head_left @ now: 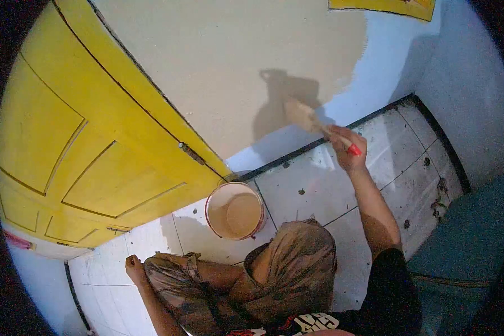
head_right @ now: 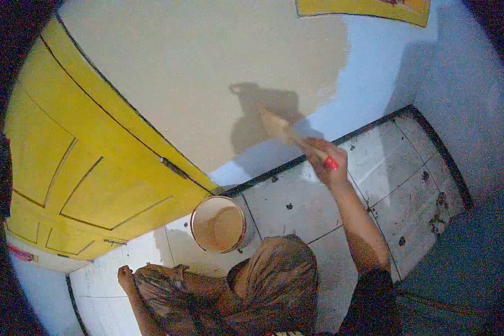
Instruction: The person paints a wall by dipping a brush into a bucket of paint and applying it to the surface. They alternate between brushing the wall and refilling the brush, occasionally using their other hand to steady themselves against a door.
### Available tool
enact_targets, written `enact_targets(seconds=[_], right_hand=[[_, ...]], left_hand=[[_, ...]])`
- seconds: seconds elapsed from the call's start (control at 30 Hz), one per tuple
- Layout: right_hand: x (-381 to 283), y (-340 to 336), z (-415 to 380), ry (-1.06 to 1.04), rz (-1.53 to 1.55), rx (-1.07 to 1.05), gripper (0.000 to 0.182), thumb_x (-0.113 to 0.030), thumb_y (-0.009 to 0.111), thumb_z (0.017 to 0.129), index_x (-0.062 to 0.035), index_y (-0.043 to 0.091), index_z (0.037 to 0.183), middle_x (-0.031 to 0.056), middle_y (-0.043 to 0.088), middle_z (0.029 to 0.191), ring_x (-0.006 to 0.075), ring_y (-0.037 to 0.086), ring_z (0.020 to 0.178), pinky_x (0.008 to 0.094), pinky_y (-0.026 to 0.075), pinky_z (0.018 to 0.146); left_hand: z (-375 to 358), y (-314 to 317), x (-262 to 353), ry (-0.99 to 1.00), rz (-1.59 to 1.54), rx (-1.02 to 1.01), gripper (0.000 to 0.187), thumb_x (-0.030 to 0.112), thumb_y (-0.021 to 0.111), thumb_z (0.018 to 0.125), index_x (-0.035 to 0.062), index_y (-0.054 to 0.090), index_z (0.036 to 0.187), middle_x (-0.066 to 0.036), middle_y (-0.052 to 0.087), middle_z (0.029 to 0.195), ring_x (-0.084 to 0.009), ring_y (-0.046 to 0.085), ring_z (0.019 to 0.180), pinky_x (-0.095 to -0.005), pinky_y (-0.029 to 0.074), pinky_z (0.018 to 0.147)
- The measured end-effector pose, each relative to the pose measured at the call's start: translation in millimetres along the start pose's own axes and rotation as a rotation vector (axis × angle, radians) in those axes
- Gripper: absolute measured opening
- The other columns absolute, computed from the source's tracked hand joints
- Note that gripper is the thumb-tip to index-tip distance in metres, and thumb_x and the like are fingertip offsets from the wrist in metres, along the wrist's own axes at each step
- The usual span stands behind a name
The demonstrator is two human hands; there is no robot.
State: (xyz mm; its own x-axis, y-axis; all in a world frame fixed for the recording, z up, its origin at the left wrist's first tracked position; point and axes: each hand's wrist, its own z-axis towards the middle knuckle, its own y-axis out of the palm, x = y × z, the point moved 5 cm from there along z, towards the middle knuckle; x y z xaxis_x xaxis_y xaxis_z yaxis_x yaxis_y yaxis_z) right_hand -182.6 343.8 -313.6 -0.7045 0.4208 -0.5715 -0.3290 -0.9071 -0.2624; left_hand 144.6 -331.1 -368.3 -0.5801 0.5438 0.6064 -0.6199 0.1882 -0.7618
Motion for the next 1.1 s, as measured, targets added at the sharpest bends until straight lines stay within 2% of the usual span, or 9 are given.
enact_targets(seconds=[0.1, 0.37, 0.47, 0.63, 0.73, 0.87, 0.9, 0.97, 1.1], right_hand=[[44.8, -23.0, 13.1, 0.171, 0.071, 0.090, 0.016, -0.005, 0.056, 0.083, 0.0069, 0.061, 0.093, 0.0128, 0.064, 0.095, 0.0191, 0.061, 0.084, 0.0300, 0.050, 0.073], [72.6, -112.9, 23.1, 0.244, -0.064, 0.581, 0.021, -0.012, 0.058, 0.085, 0.0020, 0.062, 0.099, 0.0095, 0.065, 0.090, 0.0146, 0.061, 0.081, 0.0274, 0.048, 0.073], [52.6, -102.3, 31.1, 0.290, -0.262, 0.495, 0.021, -0.008, 0.051, 0.088, 0.0050, 0.060, 0.101, 0.0123, 0.063, 0.097, 0.0171, 0.060, 0.086, 0.0277, 0.047, 0.078], [38.5, -41.0, 9.9, 0.176, -0.011, 0.204, 0.020, -0.004, 0.052, 0.086, 0.0052, 0.060, 0.100, 0.0142, 0.062, 0.099, 0.0174, 0.059, 0.086, 0.0286, 0.047, 0.079], [5.1, -42.5, 6.3, 0.129, -0.043, 0.177, 0.019, -0.004, 0.052, 0.086, 0.0056, 0.060, 0.100, 0.0148, 0.062, 0.100, 0.0172, 0.059, 0.086, 0.0284, 0.047, 0.079], [19.1, -88.5, 28.6, 0.096, -0.084, 0.431, 0.021, -0.007, 0.053, 0.086, 0.0057, 0.059, 0.102, 0.0129, 0.062, 0.098, 0.0170, 0.060, 0.085, 0.0275, 0.046, 0.077], [26.0, -91.3, 37.5, 0.098, -0.086, 0.431, 0.021, -0.007, 0.053, 0.086, 0.0057, 0.059, 0.102, 0.0129, 0.062, 0.098, 0.0170, 0.060, 0.085, 0.0275, 0.046, 0.077], [39.5, -102.3, 51.2, 0.179, -0.279, 0.553, 0.020, -0.011, 0.056, 0.084, 0.0020, 0.062, 0.099, 0.0131, 0.065, 0.092, 0.0192, 0.062, 0.081, 0.0301, 0.048, 0.073], [20.4, -63.4, 50.5, 0.033, -0.216, 0.363, 0.021, -0.012, 0.056, 0.085, 0.0021, 0.062, 0.099, 0.0122, 0.064, 0.090, 0.0169, 0.061, 0.079, 0.0285, 0.049, 0.071]], left_hand=[[7.5, 2.6, -18.2, 0.030, 0.053, 0.028, 0.024, 0.021, 0.052, 0.085, -0.0019, 0.058, 0.083, -0.013, 0.059, 0.067, -0.0205, 0.054, 0.055, -0.0339, 0.045, 0.052], [7.0, 3.5, -16.7, 0.012, 0.017, 0.030, 0.025, 0.022, 0.053, 0.084, -0.0022, 0.058, 0.083, -0.016, 0.060, 0.068, -0.0244, 0.056, 0.055, -0.0353, 0.045, 0.054], [-1.7, -0.1, 6.4, 0.049, 0.064, 0.013, 0.024, 0.022, 0.053, 0.084, -0.0022, 0.058, 0.082, -0.016, 0.059, 0.066, -0.0245, 0.055, 0.054, -0.0358, 0.045, 0.053], [3.8, 3.0, -5.7, 0.057, 0.059, 0.047, 0.023, 0.021, 0.053, 0.083, -0.0015, 0.058, 0.081, -0.016, 0.059, 0.065, -0.0256, 0.055, 0.054, -0.0362, 0.044, 0.052], [8.8, 1.9, -15.9, 0.068, 0.068, 0.055, 0.022, 0.021, 0.053, 0.082, -0.0010, 0.058, 0.081, -0.015, 0.059, 0.064, -0.0251, 0.055, 0.054, -0.0361, 0.044, 0.052], [16.4, 5.0, -37.5, -0.014, 0.020, 0.020, 0.022, 0.020, 0.053, 0.081, -0.0014, 0.058, 0.081, -0.016, 0.060, 0.066, -0.0263, 0.057, 0.057, -0.0373, 0.045, 0.054], [9.2, 3.5, -25.0, 0.011, -0.048, 0.018, 0.021, 0.021, 0.056, 0.081, -0.0001, 0.055, 0.078, -0.010, 0.055, 0.060, -0.0157, 0.049, 0.051, -0.0314, 0.042, 0.048], [10.4, 3.4, -21.0, 0.054, 0.030, 0.057, 0.023, 0.022, 0.055, 0.082, -0.0002, 0.055, 0.078, -0.010, 0.056, 0.060, -0.0164, 0.050, 0.052, -0.0319, 0.043, 0.049], [17.2, 6.2, -31.2, 0.116, 0.119, 0.083, 0.021, 0.017, 0.052, 0.082, -0.0032, 0.057, 0.082, -0.016, 0.059, 0.064, -0.0245, 0.056, 0.054, -0.0364, 0.043, 0.050]])
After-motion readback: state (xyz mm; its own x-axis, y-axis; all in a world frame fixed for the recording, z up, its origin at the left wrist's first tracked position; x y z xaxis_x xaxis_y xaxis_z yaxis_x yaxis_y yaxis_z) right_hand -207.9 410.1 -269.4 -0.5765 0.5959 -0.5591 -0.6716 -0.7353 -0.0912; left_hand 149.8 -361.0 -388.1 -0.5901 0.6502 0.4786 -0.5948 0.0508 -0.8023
